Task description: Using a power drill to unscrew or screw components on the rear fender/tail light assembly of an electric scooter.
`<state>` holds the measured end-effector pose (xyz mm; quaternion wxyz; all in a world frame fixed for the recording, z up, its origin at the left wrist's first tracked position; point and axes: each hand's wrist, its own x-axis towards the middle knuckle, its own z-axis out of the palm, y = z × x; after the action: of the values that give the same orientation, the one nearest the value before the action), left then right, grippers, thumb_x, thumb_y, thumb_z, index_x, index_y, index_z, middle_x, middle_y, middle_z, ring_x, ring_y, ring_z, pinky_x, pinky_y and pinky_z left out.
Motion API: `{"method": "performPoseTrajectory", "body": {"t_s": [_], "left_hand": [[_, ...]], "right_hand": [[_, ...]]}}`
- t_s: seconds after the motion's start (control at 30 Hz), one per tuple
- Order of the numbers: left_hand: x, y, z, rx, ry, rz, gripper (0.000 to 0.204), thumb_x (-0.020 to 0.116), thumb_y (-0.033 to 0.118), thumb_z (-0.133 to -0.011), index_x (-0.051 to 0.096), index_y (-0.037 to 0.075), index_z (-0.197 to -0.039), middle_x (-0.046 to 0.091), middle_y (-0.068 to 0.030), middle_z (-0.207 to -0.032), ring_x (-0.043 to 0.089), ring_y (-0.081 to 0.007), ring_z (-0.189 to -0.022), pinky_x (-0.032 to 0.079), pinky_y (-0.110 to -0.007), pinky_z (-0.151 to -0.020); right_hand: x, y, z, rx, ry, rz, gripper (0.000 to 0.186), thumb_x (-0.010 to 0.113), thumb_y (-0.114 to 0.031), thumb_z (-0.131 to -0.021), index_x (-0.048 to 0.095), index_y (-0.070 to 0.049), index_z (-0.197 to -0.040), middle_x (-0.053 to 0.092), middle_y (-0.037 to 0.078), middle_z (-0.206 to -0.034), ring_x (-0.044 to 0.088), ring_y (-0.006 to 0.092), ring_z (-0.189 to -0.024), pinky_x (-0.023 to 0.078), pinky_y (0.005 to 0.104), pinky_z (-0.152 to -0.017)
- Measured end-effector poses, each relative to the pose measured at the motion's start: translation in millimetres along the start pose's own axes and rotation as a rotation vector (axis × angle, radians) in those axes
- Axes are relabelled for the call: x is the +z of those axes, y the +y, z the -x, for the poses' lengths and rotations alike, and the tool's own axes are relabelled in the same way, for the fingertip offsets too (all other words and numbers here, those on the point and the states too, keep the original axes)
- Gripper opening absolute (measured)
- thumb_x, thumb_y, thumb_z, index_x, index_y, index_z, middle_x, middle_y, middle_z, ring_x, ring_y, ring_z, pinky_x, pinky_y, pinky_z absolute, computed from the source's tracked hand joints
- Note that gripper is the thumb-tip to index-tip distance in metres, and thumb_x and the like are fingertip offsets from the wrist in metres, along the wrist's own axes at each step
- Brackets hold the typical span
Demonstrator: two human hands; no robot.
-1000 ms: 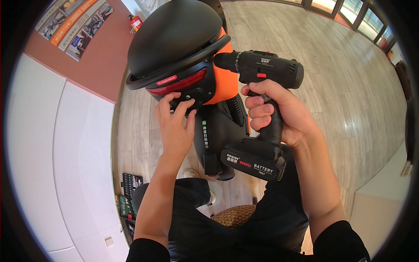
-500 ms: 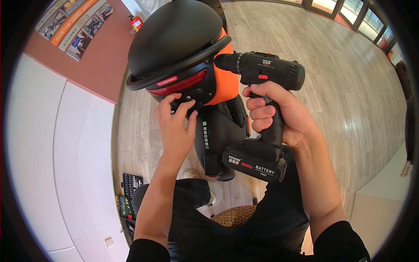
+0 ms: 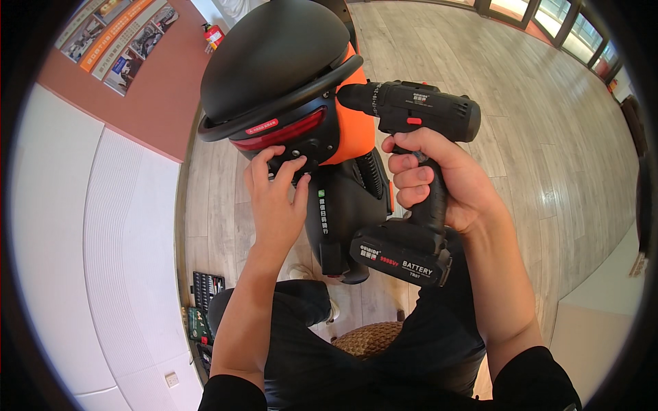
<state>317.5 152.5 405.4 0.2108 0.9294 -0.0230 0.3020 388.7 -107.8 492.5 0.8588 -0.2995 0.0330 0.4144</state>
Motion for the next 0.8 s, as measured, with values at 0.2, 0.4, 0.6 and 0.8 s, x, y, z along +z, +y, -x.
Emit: {"method": "performPoseTrajectory", "body": {"t_s": [0.2, 0.4, 0.6, 0.8], "left_hand": [[0.5, -0.4, 0.2, 0.01, 0.004, -0.003, 0.032, 0.078, 0.004, -0.084, 0.073, 0.011, -0.114, 0.054, -0.0109, -0.136, 0.048, -0.0343, -0.124, 0.041, -0.044, -0.103], [-0.5, 0.1, -0.2, 0.018, 0.007, -0.008, 0.032, 0.078, 0.004, -0.084, 0.073, 0.011, -0.115, 0.054, -0.0112, -0.136, 0.048, -0.0343, -0.123, 0.041, -0.044, -0.103], [-1.5, -0.9, 0.8, 0.021, -0.003, -0.008, 0.033, 0.077, 0.004, -0.084, 0.072, 0.011, -0.116, 0.054, -0.0113, -0.136, 0.048, -0.0346, -0.123, 0.041, -0.044, -0.103], [-2.2, 0.3, 0.6, 0.023, -0.013, -0.007, 0.035, 0.077, 0.004, -0.084, 0.072, 0.011, -0.118, 0.053, -0.0116, -0.137, 0.047, -0.0346, -0.124, 0.041, -0.044, -0.103]], "right_hand": [[0.7, 0.6, 1.6, 0.003, 0.016, 0.008, 0.015, 0.066, -0.011, -0.096, 0.059, 0.001, -0.101, 0.054, -0.002, -0.077, 0.048, 0.0024, -0.058, 0.042, 0.0214, -0.051], [0.2, 1.0, 1.1, -0.008, 0.032, 0.046, 0.015, 0.065, -0.009, -0.095, 0.059, 0.002, -0.103, 0.053, -0.002, -0.076, 0.047, 0.0022, -0.057, 0.041, 0.0215, -0.05], [-2.9, -0.1, -0.3, 0.001, 0.014, -0.006, 0.018, 0.065, -0.009, -0.093, 0.06, 0.003, -0.106, 0.052, -0.003, -0.075, 0.045, 0.0016, -0.055, 0.039, 0.0212, -0.049], [-2.0, 0.1, -1.3, 0.01, 0.019, -0.023, 0.019, 0.065, -0.009, -0.093, 0.06, 0.003, -0.106, 0.051, -0.004, -0.075, 0.045, 0.0009, -0.055, 0.039, 0.0206, -0.048]]}}
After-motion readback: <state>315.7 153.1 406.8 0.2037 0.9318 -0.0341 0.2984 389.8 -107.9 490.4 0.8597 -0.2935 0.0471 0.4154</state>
